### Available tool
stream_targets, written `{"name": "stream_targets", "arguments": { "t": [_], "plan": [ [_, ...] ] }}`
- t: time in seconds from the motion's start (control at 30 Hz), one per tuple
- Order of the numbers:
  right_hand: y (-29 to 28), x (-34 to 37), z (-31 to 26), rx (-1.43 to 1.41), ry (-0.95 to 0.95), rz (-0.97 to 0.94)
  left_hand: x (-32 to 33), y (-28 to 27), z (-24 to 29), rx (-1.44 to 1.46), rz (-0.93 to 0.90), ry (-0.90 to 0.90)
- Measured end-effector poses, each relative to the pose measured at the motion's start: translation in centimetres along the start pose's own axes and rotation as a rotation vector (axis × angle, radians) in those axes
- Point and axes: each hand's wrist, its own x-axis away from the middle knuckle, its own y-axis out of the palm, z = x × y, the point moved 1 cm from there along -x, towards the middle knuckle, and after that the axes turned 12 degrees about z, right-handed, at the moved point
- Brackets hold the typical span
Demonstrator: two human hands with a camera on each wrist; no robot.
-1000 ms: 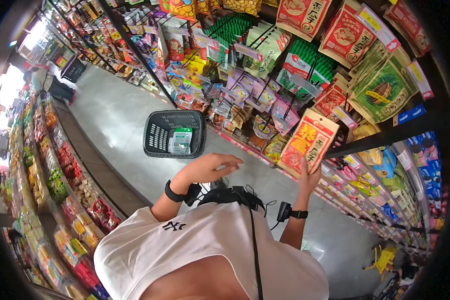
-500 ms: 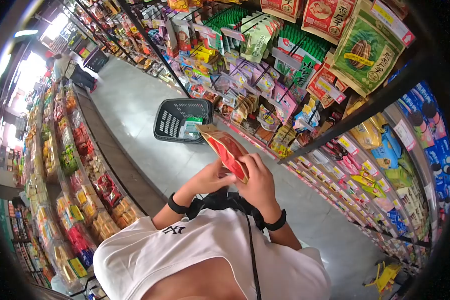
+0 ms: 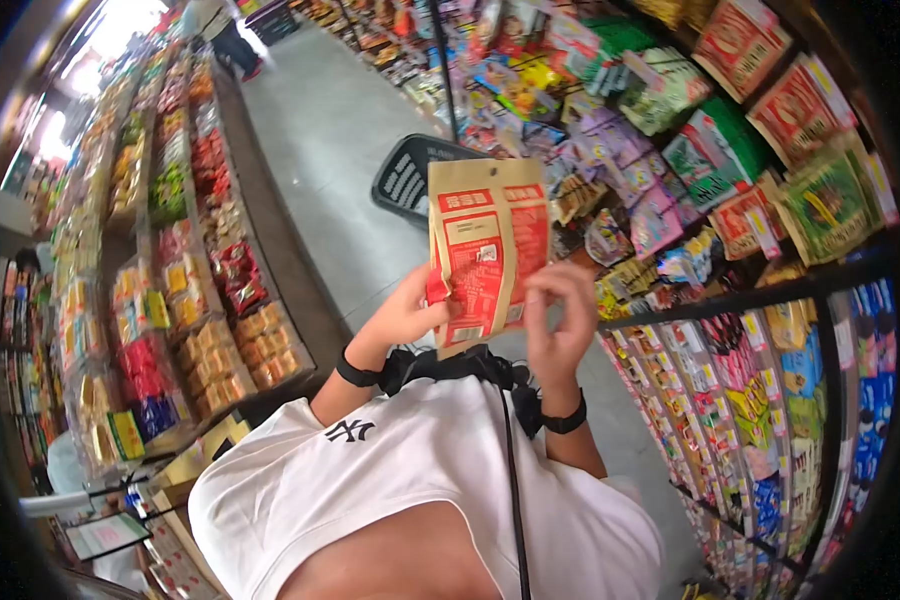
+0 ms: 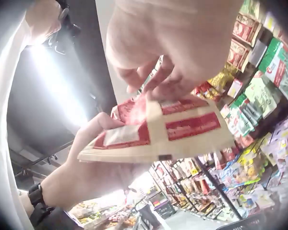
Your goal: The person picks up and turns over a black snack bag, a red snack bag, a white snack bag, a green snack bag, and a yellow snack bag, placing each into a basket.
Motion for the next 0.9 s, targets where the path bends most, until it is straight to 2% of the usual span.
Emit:
{"name": "stream_targets", "arguments": {
  "t": [0.03, 0.07, 0.13, 0.23, 0.4, 0.5, 0.6, 0.7, 0.8, 0.9],
  "plan": [
    [1.7, 0.4, -0.1, -0.075, 0.119, 0.068, 1.3, -1.8, 0.0, 0.112, 0.008, -0.126],
    [3.4, 0.8, -0.2, -0.146, 0.241, 0.135, 2.5, -3.5, 0.0, 0.175, 0.026, -0.124],
    [5.9, 2.2, -0.3, -0.235, 0.473, -0.035, 4.4, -6.4, 1.1, 0.304, 0.061, -0.118],
    [9.2, 4.7, -0.6, -0.329, 0.757, -0.276, 6.5, -10.0, 0.1, 0.234, 0.09, -0.136],
    [14.8, 5.6, -2.3, -0.339, 0.681, -0.339, 9.2, -13.2, 0.3, 0.03, 0.291, -0.066],
    [17.2, 5.2, -2.5, -0.367, 0.639, -0.388, 9.7, -14.5, 1.7, -0.068, 0.394, -0.082],
    [19.2, 4.9, -2.2, -0.364, 0.659, -0.43, 9.4, -16.0, 1.1, -0.101, 0.449, -0.045],
    [21.1, 4.6, -0.9, -0.379, 0.699, -0.505, 8.8, -17.5, 1.3, -0.089, 0.479, -0.136],
    [23.8, 4.0, -0.1, -0.419, 0.737, -0.487, 7.5, -19.5, 1.6, -0.118, 0.503, -0.141],
    [26.1, 2.2, 1.1, -0.41, 0.696, -0.508, 5.4, -21.5, 0.7, -0.173, 0.516, -0.102]
  ]
}}
